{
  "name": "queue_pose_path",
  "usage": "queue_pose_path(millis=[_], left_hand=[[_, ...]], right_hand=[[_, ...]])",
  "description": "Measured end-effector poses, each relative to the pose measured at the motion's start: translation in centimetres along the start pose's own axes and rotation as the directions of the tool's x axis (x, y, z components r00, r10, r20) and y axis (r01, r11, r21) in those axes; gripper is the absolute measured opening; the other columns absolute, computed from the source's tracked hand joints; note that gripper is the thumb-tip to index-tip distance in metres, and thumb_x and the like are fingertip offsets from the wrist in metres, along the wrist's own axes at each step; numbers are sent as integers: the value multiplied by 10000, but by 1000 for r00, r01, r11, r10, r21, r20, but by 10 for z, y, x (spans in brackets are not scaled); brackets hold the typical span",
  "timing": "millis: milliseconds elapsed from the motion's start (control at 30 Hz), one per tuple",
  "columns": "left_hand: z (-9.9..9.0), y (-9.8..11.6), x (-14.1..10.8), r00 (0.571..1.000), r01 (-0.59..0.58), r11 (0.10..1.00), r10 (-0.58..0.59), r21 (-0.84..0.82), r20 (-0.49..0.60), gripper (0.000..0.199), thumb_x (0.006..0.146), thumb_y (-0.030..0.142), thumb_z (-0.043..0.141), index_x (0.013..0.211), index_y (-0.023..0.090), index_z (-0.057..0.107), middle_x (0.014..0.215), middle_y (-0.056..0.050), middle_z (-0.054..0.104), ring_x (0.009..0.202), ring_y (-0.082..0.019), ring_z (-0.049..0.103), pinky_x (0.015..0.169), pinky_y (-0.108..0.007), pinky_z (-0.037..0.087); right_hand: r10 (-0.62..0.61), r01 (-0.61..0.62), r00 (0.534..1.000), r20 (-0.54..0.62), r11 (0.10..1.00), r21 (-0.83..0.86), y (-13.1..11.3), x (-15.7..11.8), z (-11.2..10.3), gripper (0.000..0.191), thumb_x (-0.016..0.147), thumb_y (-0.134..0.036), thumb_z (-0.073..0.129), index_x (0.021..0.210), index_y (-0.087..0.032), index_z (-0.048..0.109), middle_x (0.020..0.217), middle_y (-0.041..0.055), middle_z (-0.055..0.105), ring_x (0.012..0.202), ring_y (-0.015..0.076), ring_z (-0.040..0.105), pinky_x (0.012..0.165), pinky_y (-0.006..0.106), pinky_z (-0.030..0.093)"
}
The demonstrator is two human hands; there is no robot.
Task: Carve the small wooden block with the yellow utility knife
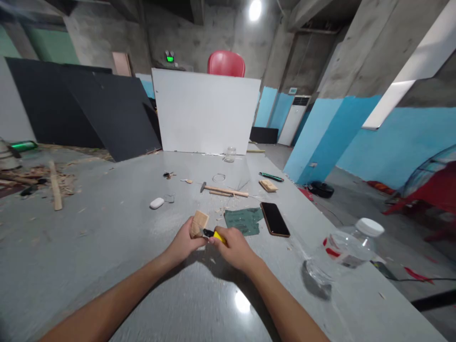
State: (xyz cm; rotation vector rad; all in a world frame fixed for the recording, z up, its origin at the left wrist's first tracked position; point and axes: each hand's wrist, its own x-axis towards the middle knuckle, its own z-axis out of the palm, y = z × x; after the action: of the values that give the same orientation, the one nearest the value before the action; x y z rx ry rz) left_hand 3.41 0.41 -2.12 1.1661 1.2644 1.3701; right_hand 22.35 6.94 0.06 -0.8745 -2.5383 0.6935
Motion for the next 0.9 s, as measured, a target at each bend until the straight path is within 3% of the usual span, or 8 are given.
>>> queue_pose_path(millis=[100, 300, 500, 700, 800, 900], left_hand=[[-2, -1, 0, 998, 64, 996, -64, 61, -2, 444, 692, 177, 746, 1079, 181, 529, 934, -16, 668, 835, -161, 629, 713, -218, 484], [-7, -8, 9, 980, 197, 979, -197, 57, 5, 454, 699, 195, 715, 1112, 192, 526, 949, -17, 659, 823, -167, 625, 712, -239, 484], [-14, -12, 13, 961, 270, 962, -271, 30, 48, 442, 707, 193, 684, 1122, 201, 532, 957, -24, 650, 846, -183, 624, 754, -252, 480], [-24, 1, 14, 954, 284, 905, -299, 316, -2, 464, 695, 214, 714, 1105, 232, 497, 915, -37, 632, 823, -210, 591, 736, -276, 462], [-23, -11, 12, 944, 255, 957, -277, 138, 177, 548, 705, 263, 709, 1215, 244, 508, 1011, -52, 628, 940, -228, 591, 838, -301, 477], [-22, -35, 8, 891, 377, 915, -315, -146, 327, 772, 621, 315, 775, 1336, 284, 486, 1047, -37, 627, 980, -235, 591, 866, -308, 474]], right_hand=[[28, -29, 999, 37, 1000, 5, 3, 1, -2, 530, 1014, -621, 372, 770, -188, 557, 680, 19, 592, 625, 142, 490, 630, 272, 227], [215, -211, 976, 25, 970, -118, 13, 10, -7, 513, 982, -649, 428, 798, -202, 598, 729, 60, 669, 663, 188, 569, 630, 278, 206], [251, -249, 968, 7, 963, -104, 12, 15, -5, 430, 984, -596, 476, 854, -214, 624, 842, 84, 717, 762, 226, 637, 663, 291, 254], [222, -229, 972, -78, 968, -104, 16, 7, -3, 368, 961, -575, 536, 881, -237, 657, 848, 98, 716, 768, 251, 633, 678, 327, 293], [108, -136, 971, -215, 984, -117, 17, 1, 0, 382, 961, -602, 530, 913, -247, 661, 842, 108, 713, 754, 254, 628, 677, 341, 324], [-57, 7, 920, -388, 992, -129, 21, -2, 8, 410, 977, -624, 481, 928, -249, 639, 759, 87, 690, 663, 220, 606, 631, 331, 340]])
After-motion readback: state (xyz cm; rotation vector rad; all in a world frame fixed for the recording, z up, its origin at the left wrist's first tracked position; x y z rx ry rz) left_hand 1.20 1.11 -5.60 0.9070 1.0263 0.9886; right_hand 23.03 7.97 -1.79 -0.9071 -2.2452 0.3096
